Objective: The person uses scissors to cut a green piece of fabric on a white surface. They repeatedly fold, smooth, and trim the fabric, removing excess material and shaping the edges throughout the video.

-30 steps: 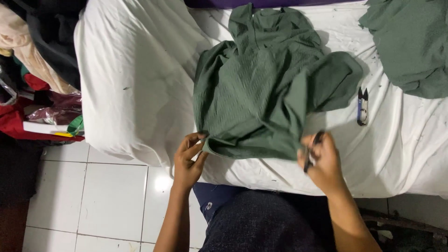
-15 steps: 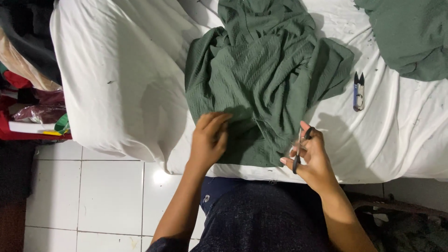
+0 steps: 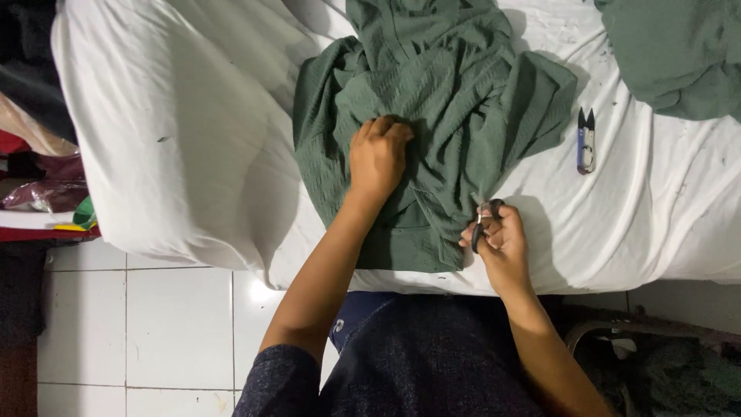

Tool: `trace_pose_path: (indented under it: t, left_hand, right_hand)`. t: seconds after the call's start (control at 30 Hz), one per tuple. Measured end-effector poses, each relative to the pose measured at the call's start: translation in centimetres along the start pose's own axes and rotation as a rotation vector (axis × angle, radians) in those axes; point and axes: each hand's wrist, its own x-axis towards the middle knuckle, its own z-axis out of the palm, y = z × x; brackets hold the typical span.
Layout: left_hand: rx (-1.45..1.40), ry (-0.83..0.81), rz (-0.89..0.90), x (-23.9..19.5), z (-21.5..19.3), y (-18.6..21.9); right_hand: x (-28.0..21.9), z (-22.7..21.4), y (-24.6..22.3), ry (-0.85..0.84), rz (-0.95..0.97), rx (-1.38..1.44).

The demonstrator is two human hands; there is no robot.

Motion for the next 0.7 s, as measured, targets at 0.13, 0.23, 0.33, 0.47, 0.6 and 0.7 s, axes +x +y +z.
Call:
trace_pose_path:
  t: [0.13, 0.23, 0.33, 0.47, 0.6, 0.7]
  left_hand:
    - [-0.274, -0.044, -0.082, -1.9, -2.4, -1.5]
    - [-0.512, -0.060, -0.118, -3.5, -6.9, -1.4]
    - [-0.656, -0.154, -0.131, -6.2, -11.3, -1.1]
    - [-0.704, -0.163, -0.193, -9.4, -13.3, -0.9]
    - [-0.596, -0.066, -0.182, -8.7, -13.2, 0.2]
    - [-0.472, -0.039, -0.080, -5.9, -12.6, 2.0]
  right_hand:
    - [0.5, -0.4, 1.0, 0.030, -0.022, 0.084]
    - [0.5, 0.1, 0.1, 0.022, -0.018, 0.131]
    - [0.2, 0.2, 0.3, 0.040, -0.039, 0.112]
    - [0.3, 0.4, 0.0, 0.076, -0.107, -0.056]
    - [1.6, 2.4, -2.1, 0.137, -0.227, -0.271]
    - [5.0, 5.4, -4.5, 0.070, -0.283, -0.219]
